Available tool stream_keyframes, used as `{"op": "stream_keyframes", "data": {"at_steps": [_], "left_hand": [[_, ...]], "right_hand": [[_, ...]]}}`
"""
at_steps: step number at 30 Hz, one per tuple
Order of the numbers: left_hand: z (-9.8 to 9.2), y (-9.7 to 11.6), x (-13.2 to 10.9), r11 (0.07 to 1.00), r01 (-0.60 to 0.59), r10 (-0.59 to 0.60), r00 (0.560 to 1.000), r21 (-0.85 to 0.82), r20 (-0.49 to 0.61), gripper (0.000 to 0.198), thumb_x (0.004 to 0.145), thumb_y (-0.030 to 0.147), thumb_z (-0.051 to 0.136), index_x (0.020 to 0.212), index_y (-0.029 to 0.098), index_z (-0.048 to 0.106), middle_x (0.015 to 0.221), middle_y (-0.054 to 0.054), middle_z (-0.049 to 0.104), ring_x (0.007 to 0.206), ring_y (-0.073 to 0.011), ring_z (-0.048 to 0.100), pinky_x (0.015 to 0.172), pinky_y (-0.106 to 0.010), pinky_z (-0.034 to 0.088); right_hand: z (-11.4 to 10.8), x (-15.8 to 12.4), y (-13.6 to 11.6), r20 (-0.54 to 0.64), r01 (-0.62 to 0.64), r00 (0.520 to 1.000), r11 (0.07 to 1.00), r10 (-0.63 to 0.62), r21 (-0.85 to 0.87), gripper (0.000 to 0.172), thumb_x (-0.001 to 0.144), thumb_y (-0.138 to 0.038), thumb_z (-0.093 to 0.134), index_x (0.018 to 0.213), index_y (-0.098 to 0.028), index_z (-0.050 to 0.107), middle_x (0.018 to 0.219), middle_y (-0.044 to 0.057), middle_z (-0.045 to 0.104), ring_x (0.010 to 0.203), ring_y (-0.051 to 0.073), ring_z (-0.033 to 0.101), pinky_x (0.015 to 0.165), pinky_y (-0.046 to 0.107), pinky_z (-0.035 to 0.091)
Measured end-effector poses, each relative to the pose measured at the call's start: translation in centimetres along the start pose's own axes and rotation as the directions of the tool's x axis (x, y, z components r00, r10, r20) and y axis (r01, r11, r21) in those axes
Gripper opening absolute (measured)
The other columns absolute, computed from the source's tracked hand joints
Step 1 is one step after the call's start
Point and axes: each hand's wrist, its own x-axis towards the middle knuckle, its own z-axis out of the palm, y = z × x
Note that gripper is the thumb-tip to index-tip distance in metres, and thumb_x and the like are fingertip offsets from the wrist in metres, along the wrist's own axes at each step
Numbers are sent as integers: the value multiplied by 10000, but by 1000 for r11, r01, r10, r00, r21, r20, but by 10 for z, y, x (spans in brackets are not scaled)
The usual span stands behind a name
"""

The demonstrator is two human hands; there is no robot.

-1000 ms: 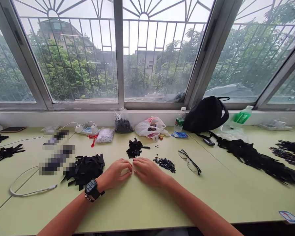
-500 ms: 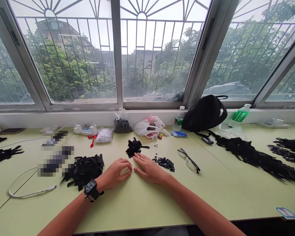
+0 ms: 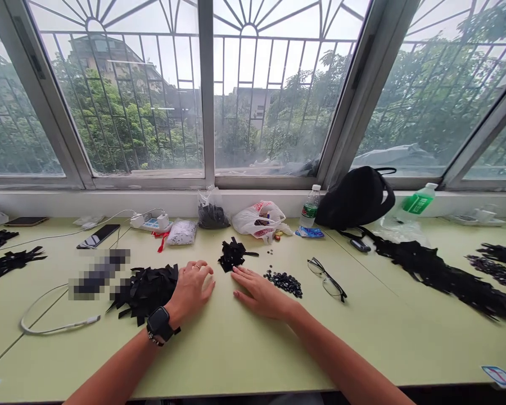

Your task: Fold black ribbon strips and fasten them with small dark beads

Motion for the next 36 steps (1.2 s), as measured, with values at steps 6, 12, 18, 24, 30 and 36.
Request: {"op": "stream_keyframes", "data": {"at_steps": [6, 12, 18, 24, 30, 36], "left_hand": [[7, -9, -5, 975, 126, -138, 989, 185, 51, 406, 1029, 463, 528, 1335, 217, 633, 1451, -201, 571, 1346, -441, 477, 1065, -654, 369], [12, -12, -5, 979, 52, -67, 995, 198, 70, 440, 1029, 484, 532, 1332, 178, 621, 1476, -235, 540, 1326, -451, 507, 1027, -621, 444], [5, -10, -2, 992, -101, 103, 994, -70, 40, 265, 1001, 342, 609, 1232, 217, 651, 1414, -158, 585, 1286, -360, 555, 1100, -575, 460], [-4, 16, -1, 828, -238, 348, 928, -507, 133, 307, 965, 108, 564, 1198, 261, 695, 1323, -87, 638, 1214, -236, 617, 1078, -392, 510], [-2, 18, 1, 810, -175, 280, 954, -560, 106, 260, 878, 24, 521, 901, 201, 710, 998, -57, 660, 865, -168, 629, 789, -294, 555], [-11, 22, 1, 670, -67, 223, 968, -739, 114, 86, 907, 141, 635, 865, 187, 694, 1022, -60, 620, 919, -169, 640, 818, -312, 620]], "right_hand": [[-1, 1, 2, 12, 16, 1000, 1000, -16, 15, 532, 1066, -395, 542, 1555, -190, 499, 1637, 152, 436, 1526, 304, 412, 1284, 512, 344], [-2, 2, 1, -32, 46, 999, 998, -44, 44, 484, 1036, -334, 600, 1499, -201, 553, 1578, 159, 519, 1497, 309, 457, 1260, 514, 385], [-2, 2, 1, -74, 72, 995, 997, -70, 31, 450, 1016, -324, 629, 1450, -211, 590, 1476, 154, 618, 1430, 313, 536, 1214, 506, 444], [-1, 4, 0, -108, 101, 989, 995, -97, 28, 325, 1022, -291, 609, 1340, -234, 647, 1343, 122, 696, 1340, 301, 604, 1170, 493, 478], [-6, 5, -2, -101, 89, 991, 995, -85, 42, 281, 996, -236, 627, 1274, -231, 666, 1244, 108, 727, 1253, 290, 641, 1106, 470, 515], [-5, 7, -6, -191, 56, 982, 971, -10, 234, 229, 1008, -310, 624, 1208, -244, 715, 1139, 98, 752, 1071, 257, 687, 970, 421, 567]]}}
